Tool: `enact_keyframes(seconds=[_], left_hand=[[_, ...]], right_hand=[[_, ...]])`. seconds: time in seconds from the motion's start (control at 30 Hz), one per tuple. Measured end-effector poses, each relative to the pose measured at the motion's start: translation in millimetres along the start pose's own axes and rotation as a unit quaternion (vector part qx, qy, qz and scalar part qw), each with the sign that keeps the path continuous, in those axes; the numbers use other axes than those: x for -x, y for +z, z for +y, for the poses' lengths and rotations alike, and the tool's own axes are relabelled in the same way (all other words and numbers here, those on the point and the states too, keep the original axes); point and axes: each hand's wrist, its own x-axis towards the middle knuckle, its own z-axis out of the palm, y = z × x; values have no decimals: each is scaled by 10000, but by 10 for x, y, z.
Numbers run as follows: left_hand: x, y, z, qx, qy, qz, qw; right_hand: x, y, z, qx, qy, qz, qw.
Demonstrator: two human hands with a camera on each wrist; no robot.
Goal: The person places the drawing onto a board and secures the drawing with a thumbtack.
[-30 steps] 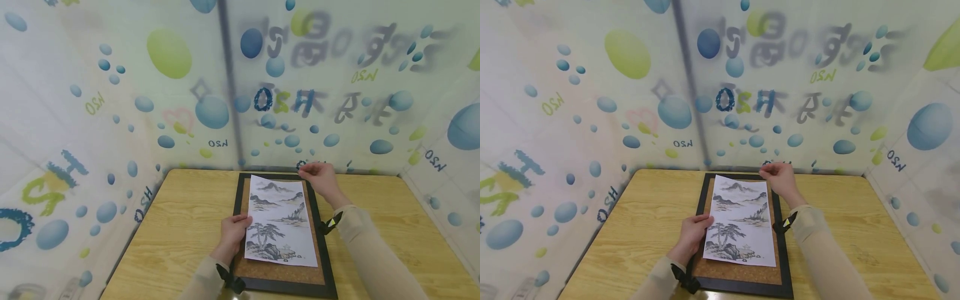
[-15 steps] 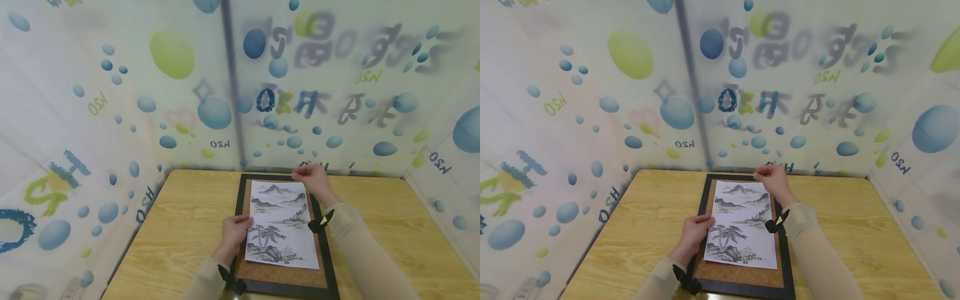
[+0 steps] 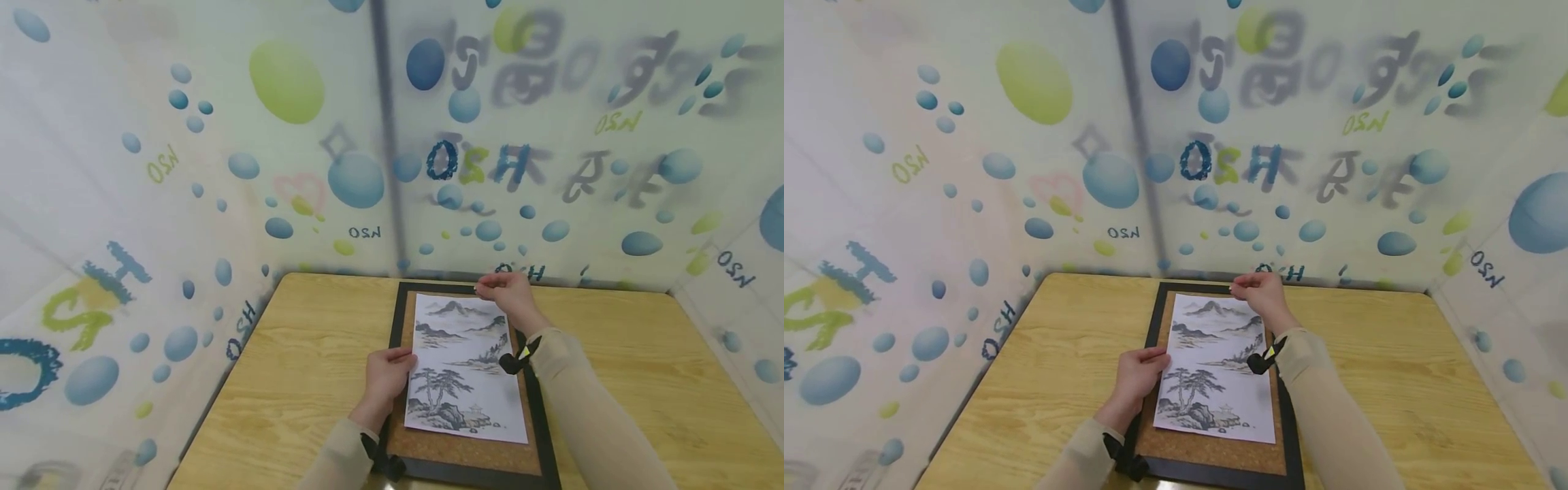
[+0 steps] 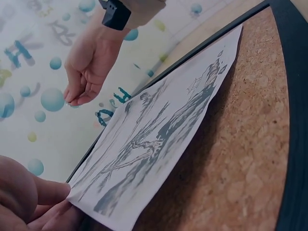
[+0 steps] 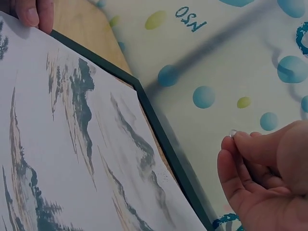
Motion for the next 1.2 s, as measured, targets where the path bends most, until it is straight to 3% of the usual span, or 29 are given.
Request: enact_keyframes(seconds=[0.4,0.77,0.97,1.2], left_hand=[[-7,-3,3,58,-123,-14,9999],[-20,1,-26,22,-53,-5,10000],[-17,-14,-33,-32,-12,-75,10000],[9,-28,-24,-54,72,-91,9999]], right_hand=[[-113,60,112,-413,610,74,9973],[-173,155,197,-1090,1102,444,9869],[-179,204,233,-1131,1417,532,9820],[-214,241,281,-1295,1471,602,9788]])
